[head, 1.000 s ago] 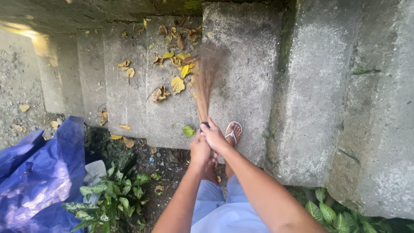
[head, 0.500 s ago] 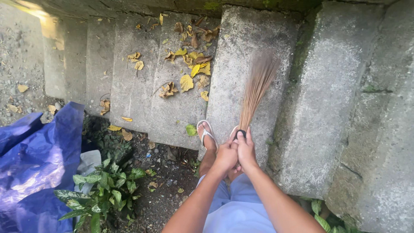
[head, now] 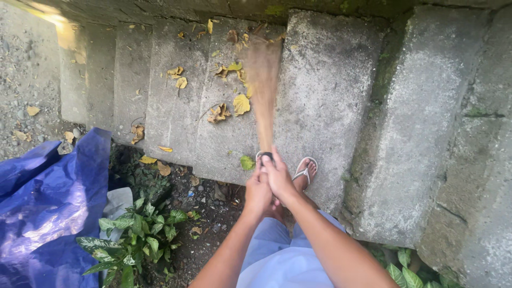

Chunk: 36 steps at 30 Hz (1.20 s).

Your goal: The person sweeps leaves and debris off outdoor concrete steps using a handheld broom.

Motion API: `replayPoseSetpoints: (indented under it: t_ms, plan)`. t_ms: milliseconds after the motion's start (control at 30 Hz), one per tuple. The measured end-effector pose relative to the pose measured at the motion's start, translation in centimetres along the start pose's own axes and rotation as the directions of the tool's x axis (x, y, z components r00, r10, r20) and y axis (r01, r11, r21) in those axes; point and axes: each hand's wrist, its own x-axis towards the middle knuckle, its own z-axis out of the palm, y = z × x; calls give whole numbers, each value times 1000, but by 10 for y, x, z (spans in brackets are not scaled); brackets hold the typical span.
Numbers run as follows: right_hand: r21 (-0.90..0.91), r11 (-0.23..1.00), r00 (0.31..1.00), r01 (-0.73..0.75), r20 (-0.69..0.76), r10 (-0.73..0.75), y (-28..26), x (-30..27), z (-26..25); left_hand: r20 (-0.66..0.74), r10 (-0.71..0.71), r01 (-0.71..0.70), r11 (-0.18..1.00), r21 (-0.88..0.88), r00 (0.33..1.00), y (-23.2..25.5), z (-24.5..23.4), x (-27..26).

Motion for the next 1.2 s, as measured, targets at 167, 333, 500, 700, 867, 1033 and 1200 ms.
replayPoseSetpoints:
  t_ms: [167, 333, 500, 700, 867, 1033, 1200]
  plan:
    - [13, 981, 952, -192, -241, 190, -28, -17, -16, 156, -53, 30, 989, 146, 986, -25, 10, 33]
    - [89, 915, 918, -393, -19, 396, -25, 12, 7, 56, -126, 119, 986, 118, 990, -24, -2, 59]
    - [162, 987, 998, 21, 54, -30, 7, 30, 23, 6, 68, -69, 996, 57, 998, 6, -17, 25]
    - [156, 955, 956, -253, -109, 271, 10, 2, -9, 131, 37, -63, 978, 199, 991, 3, 5, 14]
    - [-37, 970, 901, 240, -364, -237, 37, 8, -67, 288, -45, -15, 979, 202, 957, 3, 54, 20]
    - [286, 958, 885, -34, -437, 162, -3, 10, -111, 400, -73, -13, 978, 207, 913, 10, 107, 36]
    - [399, 855, 809, -330, -348, 474, -50, 28, -139, 392, -80, -94, 909, 406, 916, 15, 147, 76]
